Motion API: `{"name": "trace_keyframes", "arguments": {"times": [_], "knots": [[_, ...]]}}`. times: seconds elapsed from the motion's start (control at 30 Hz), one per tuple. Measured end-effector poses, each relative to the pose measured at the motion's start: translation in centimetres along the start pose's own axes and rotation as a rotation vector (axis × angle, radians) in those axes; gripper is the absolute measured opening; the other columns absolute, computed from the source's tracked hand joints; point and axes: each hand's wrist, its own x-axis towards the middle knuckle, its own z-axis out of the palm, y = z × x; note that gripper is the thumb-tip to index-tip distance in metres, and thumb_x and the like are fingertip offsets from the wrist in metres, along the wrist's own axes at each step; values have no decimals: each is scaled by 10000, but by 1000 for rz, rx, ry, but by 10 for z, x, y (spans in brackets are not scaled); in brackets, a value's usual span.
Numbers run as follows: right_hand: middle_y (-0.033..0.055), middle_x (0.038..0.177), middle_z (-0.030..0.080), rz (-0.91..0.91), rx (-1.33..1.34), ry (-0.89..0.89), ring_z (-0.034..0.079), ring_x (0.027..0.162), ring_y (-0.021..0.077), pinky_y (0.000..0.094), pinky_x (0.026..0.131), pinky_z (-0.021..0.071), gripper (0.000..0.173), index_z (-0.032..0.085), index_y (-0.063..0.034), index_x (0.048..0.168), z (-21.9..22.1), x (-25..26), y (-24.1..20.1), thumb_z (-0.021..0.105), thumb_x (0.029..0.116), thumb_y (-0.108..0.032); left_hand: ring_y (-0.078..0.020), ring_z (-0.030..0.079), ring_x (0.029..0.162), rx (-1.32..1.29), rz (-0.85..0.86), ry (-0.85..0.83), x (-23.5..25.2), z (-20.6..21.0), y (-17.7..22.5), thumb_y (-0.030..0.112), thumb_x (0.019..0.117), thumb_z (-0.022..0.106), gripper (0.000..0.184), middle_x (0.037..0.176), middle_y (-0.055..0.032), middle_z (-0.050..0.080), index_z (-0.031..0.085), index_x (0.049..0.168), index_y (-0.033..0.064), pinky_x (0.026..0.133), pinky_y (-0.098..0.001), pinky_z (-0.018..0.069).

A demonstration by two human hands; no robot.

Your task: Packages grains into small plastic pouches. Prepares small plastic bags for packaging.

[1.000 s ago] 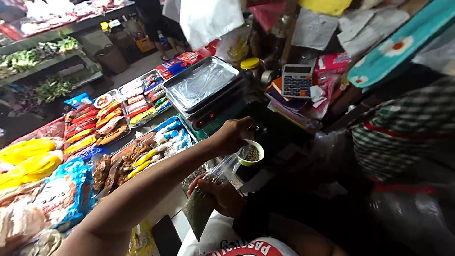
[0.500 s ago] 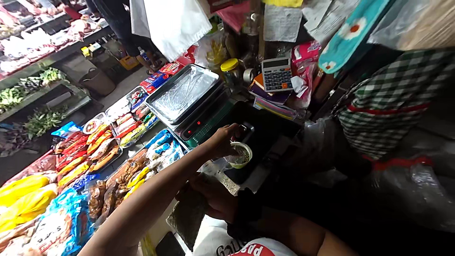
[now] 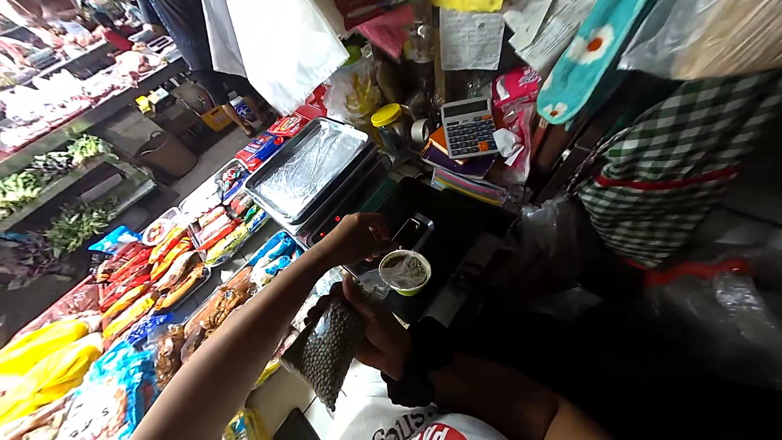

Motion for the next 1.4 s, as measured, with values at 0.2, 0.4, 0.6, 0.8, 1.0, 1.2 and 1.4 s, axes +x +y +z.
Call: {"name": "trace_keyframes", "arguments": {"times": [0.2,0.4,0.6,0.8,1.0,1.2,1.4], "knots": [[92,964,705,20,62,88,707,958,224,406,906,579,319,562,-88,1063,2,0,2,355,1123,-323,-80,698,712,15,-28,-15,-7,0,-4,202,974,719,221,914,-68,713,667,1066,8,697,-253,603],[62,952,709,20,60,119,713,947,197,373,899,580,318,552,-119,1078,4,-1,0,341,1123,-353,-70,685,702,20,-54,-30,-10,4,-2,204,980,710,233,905,-74,707,668,1082,-2,699,-244,593],[77,953,708,14,113,124,718,926,217,395,888,589,308,542,-108,1138,4,-1,1,364,1117,-359,-66,683,686,16,-40,-47,-10,5,-5,213,983,705,234,900,-69,708,673,1082,3,682,-239,593],[66,904,698,5,126,149,707,914,217,417,909,572,331,569,-122,1031,3,0,7,338,1125,-340,-70,680,688,-4,-40,-49,-13,5,-10,212,986,702,247,895,-74,704,663,1092,-8,680,-243,590],[97,961,742,-10,41,118,735,920,213,382,836,614,339,628,-104,1097,-2,-9,10,379,1109,-334,-177,710,763,16,-20,-11,-16,13,-2,223,968,709,259,925,-125,730,709,1090,-5,746,-389,608],[56,994,766,-10,-134,79,746,957,181,369,857,627,361,717,-170,1047,-15,-8,8,500,1050,-459,-254,658,753,52,32,-42,-20,11,5,288,1002,670,349,900,-178,684,683,1053,-57,705,-454,548],[49,1009,773,-5,-211,88,752,991,198,394,891,628,381,718,-182,1035,-22,-6,10,450,1075,-449,-281,686,937,144,119,-139,-9,25,-6,327,908,788,361,969,-154,724,740,1036,-6,827,-526,538]]}}
